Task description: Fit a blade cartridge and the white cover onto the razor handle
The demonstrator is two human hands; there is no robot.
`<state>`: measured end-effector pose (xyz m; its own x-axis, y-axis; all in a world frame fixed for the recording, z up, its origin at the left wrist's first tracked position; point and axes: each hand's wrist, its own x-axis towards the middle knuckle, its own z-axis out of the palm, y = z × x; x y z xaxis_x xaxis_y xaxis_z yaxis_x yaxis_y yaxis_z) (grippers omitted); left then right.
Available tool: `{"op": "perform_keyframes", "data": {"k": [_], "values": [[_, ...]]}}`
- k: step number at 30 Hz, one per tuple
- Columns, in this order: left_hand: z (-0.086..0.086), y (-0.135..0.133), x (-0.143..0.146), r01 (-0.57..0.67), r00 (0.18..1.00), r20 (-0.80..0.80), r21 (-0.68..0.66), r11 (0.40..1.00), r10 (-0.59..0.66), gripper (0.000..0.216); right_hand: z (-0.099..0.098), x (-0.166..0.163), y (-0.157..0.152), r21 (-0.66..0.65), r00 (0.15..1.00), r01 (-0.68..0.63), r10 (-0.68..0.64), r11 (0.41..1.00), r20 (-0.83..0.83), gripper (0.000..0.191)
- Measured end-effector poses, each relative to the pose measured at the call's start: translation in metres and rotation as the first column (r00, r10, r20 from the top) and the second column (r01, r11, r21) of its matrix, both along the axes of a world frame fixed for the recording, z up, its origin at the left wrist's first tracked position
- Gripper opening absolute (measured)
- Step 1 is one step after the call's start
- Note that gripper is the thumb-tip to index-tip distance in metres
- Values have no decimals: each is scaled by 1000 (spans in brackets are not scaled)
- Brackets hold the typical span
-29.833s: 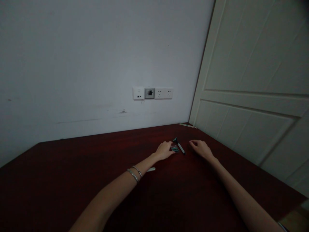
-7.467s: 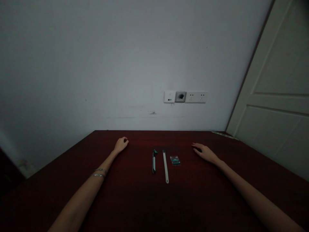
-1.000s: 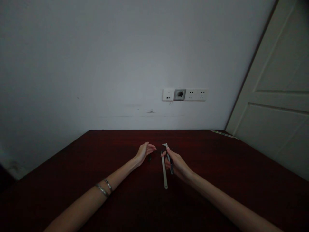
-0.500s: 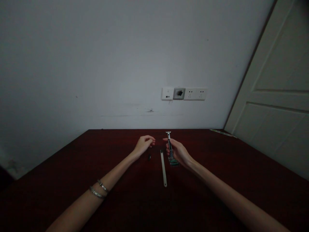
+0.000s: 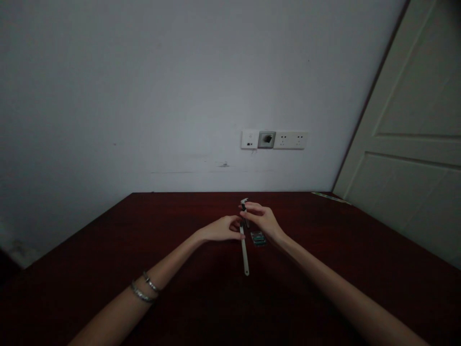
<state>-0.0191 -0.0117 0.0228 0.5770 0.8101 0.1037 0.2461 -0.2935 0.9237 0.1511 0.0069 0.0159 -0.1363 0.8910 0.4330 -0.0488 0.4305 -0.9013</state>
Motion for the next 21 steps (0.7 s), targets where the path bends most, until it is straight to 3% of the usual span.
{"op": "perform_keyframes", "data": {"k": [5, 11, 17, 21], "values": [[-12, 4, 16, -169, 959, 243, 75, 983, 147, 31, 2, -5, -1, 5, 1000, -2, 2, 1000, -13, 17], [-12, 2, 26, -230, 901, 381, 13, 973, 208, 20, -4, -8, 4, -4, 999, 34, -34, 999, -7, 20], [-10, 1, 28, -286, 905, 346, 70, 956, 246, 8, 3, -9, -3, -63, 998, -53, 54, 997, 11, 26], [-3, 1, 23, -207, 936, 307, 83, 975, 173, 17, 26, 5, -10, -184, 989, -149, 150, 971, -8, 52]]}}
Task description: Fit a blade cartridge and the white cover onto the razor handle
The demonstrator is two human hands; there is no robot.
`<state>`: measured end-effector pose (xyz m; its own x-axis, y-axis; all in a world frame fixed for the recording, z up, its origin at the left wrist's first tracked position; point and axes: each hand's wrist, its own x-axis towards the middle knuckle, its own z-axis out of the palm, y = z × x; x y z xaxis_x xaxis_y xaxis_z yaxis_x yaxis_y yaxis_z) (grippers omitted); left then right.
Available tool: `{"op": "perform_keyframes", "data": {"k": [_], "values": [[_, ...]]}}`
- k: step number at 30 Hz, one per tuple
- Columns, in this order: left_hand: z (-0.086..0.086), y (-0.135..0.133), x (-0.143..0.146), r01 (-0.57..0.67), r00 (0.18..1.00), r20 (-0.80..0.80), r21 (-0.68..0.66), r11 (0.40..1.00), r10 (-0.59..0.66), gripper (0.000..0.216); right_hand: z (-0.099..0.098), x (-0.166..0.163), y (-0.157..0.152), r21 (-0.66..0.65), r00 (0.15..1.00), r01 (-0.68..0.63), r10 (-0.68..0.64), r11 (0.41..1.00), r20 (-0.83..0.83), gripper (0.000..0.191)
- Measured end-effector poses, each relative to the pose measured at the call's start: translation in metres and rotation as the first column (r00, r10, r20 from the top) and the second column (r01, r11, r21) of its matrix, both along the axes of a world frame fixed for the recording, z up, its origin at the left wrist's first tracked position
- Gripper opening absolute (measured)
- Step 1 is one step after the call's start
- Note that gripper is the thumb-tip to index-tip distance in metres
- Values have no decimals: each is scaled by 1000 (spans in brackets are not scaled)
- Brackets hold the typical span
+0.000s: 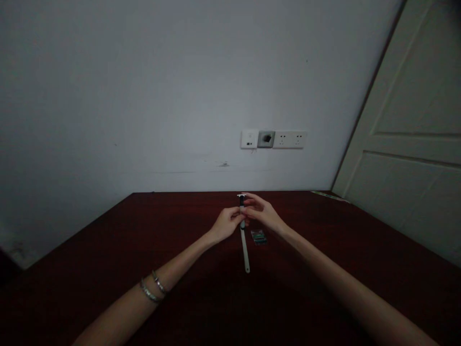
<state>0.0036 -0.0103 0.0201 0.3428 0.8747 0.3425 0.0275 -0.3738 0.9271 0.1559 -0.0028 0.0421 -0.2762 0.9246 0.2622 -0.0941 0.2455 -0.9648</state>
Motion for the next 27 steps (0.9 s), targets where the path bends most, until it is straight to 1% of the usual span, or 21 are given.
{"op": "perform_keyframes", "data": {"k": [1, 3, 5, 6, 7, 9, 10, 12, 14, 16, 18, 22, 27], "values": [[3, 0, -2, 17, 1000, 4, -6, 1000, -17, 19, 6, 6, 0, -23, 1000, 2, -3, 1000, -7, 56], [10, -1, -5, 25, 1000, 19, -2, 1000, -25, 23, 15, 20, 3, -53, 999, 22, -21, 998, 29, 54], [17, -2, -9, 19, 1000, 24, 29, 999, -19, 23, 16, 30, 6, -57, 984, 32, -22, 998, 176, 49], [20, -3, -10, 15, 1000, 22, 46, 999, -16, 22, 14, 33, 6, -50, 958, 25, -9, 998, 286, 47], [24, -4, -11, 13, 1000, 18, 60, 998, -14, 21, 9, 34, 6, -37, 913, 8, 8, 999, 407, 45], [28, -6, -12, 15, 1000, 10, 72, 997, -15, 20, -4, 31, -1, 19, 782, -56, 33, 998, 623, 41], [29, -6, -13, 18, 1000, 11, 67, 998, -18, 20, -12, 26, -7, 66, 708, -93, 20, 993, 706, 40], [30, -7, -13, 28, 999, 28, 35, 999, -29, 21, -26, 13, -21, 172, 558, -151, -59, 974, 827, 41], [30, -8, -12, 39, 998, 48, -13, 999, -38, 21, -38, -2, -36, 257, 393, -144, -183, 956, 901, 48], [29, -9, -12, 46, 998, 54, -56, 997, -43, 22, -46, -16, -48, 316, 238, -136, -278, 939, 931, 53], [28, -10, -12, 47, 998, 45, -80, 996, -44, 22, -49, -25, -54, 350, 148, -141, -330, 926, 932, 56], [30, -12, -12, 39, 999, 20, -93, 995, -37, 21, -50, -31, -53, 409, 80, -130, -402, 903, 912, 56], [31, -12, -11, 25, 1000, 7, -83, 996, -24, 21, -54, -33, -45, 409, 67, -135, -403, 903, 913, 59]]}}
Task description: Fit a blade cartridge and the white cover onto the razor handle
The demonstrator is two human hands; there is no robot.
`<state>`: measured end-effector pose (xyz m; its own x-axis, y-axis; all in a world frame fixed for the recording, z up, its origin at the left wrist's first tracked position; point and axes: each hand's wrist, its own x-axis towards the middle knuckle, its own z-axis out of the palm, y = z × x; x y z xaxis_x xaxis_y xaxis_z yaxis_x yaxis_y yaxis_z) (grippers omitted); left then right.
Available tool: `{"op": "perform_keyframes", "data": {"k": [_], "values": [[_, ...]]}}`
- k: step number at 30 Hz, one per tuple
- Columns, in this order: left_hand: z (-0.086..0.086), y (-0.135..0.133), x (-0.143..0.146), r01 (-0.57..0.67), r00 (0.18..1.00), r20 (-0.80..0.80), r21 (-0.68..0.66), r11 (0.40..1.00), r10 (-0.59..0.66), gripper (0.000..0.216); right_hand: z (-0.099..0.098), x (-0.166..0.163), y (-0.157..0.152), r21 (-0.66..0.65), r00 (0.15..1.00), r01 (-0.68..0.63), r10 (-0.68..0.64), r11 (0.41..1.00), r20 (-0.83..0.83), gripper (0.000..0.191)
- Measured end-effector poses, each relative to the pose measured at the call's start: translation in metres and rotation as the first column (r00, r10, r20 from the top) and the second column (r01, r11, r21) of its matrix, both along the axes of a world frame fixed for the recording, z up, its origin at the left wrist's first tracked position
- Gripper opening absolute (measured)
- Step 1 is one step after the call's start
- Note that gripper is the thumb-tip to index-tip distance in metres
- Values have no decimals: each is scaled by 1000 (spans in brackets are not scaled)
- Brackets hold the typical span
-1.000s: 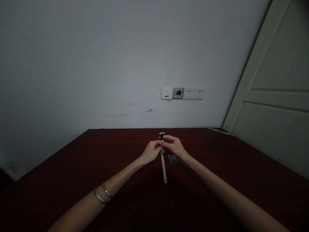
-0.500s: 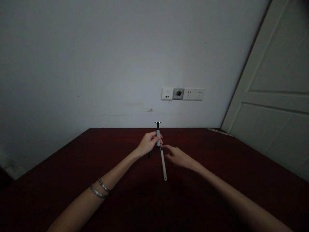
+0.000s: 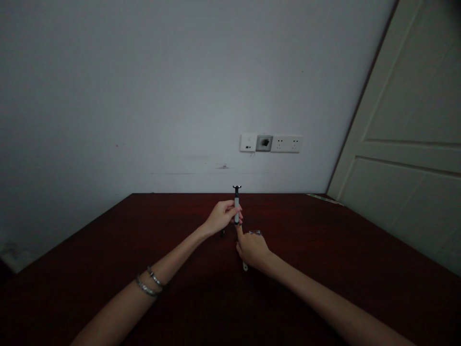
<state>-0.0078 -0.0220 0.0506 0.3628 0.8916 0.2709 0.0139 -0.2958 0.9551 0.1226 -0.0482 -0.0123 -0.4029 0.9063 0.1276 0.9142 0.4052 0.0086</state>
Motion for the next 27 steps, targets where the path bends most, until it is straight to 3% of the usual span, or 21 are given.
{"op": "perform_keyframes", "data": {"k": [6, 12, 16, 21, 24, 27], "values": [[-2, 2, -1, 13, 999, 36, -17, 1000, -12, 24, 0, -1, 0, -63, 998, 20, -23, 998, -50, 52], [-4, 3, -1, 12, 998, 63, -25, 1000, -11, 25, 32, 21, 11, -88, 964, -52, 28, 995, -263, 37], [-6, 6, -2, 9, 1000, 21, 40, 999, -10, 24, 57, 47, 30, -10, 860, -152, 127, 988, -494, 30], [-14, 15, -12, -69, 992, -90, 181, 981, 86, 14, 72, 85, 55, -143, 701, -169, 17, 975, -713, 44], [-20, 18, -16, -88, 983, -139, 242, 966, 124, 12, 78, 104, 62, 58, 672, -210, 187, 976, -716, 42], [-23, 17, -18, -90, 965, -205, 333, 939, 165, 10, 83, 111, 59, 229, 697, -249, 339, 941, -632, 38]]}}
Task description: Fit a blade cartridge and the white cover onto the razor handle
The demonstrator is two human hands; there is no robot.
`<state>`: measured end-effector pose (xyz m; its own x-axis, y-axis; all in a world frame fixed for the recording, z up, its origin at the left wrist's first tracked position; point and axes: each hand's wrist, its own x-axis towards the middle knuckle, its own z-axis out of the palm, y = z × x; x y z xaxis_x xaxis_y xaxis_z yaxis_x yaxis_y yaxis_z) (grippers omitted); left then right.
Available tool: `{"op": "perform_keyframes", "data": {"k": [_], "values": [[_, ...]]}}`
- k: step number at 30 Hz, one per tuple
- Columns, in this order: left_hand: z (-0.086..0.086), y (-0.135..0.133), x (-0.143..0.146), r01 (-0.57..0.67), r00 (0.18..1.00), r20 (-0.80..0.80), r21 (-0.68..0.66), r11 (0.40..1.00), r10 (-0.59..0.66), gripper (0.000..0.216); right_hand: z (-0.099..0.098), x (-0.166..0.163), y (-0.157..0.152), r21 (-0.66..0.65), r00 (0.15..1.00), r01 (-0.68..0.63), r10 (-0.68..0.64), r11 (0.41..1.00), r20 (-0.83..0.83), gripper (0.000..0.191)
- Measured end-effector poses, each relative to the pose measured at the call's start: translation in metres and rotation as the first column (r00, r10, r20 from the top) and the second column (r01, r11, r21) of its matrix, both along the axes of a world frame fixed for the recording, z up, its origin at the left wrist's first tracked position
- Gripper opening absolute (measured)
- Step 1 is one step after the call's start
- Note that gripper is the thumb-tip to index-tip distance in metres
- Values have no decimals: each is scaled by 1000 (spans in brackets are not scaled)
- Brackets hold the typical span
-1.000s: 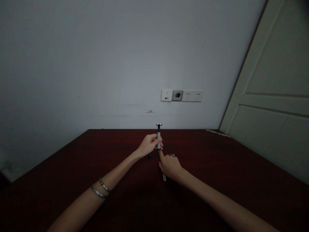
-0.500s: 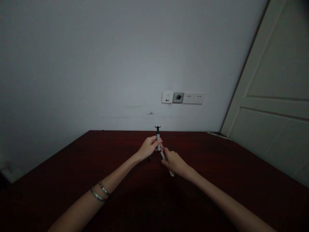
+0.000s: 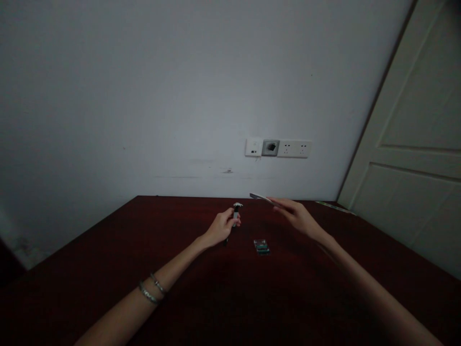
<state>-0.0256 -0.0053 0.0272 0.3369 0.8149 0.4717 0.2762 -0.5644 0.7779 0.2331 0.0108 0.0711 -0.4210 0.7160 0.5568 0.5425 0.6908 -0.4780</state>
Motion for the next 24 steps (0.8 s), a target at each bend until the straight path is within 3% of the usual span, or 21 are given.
{"op": "perform_keyframes", "data": {"k": [7, 14, 20, 24], "values": [[-8, -2, 3, -65, 977, -191, 137, 988, 91, 10, -2, -23, -17, 101, 990, -132, 126, 986, 68, 36], [-16, 1, 0, -61, 979, -185, 137, 989, 86, 10, -5, -4, -2, 44, 989, -116, 112, 992, 93, 32], [-15, 1, 0, -69, 970, -216, 181, 981, 108, 10, 1, -20, -15, 73, 991, -114, 108, 991, 75, 33], [-8, -1, -1, -63, 973, -204, 213, 975, 107, 10, -1, -17, -11, 20, 985, -154, 152, 988, 78, 33]]}}
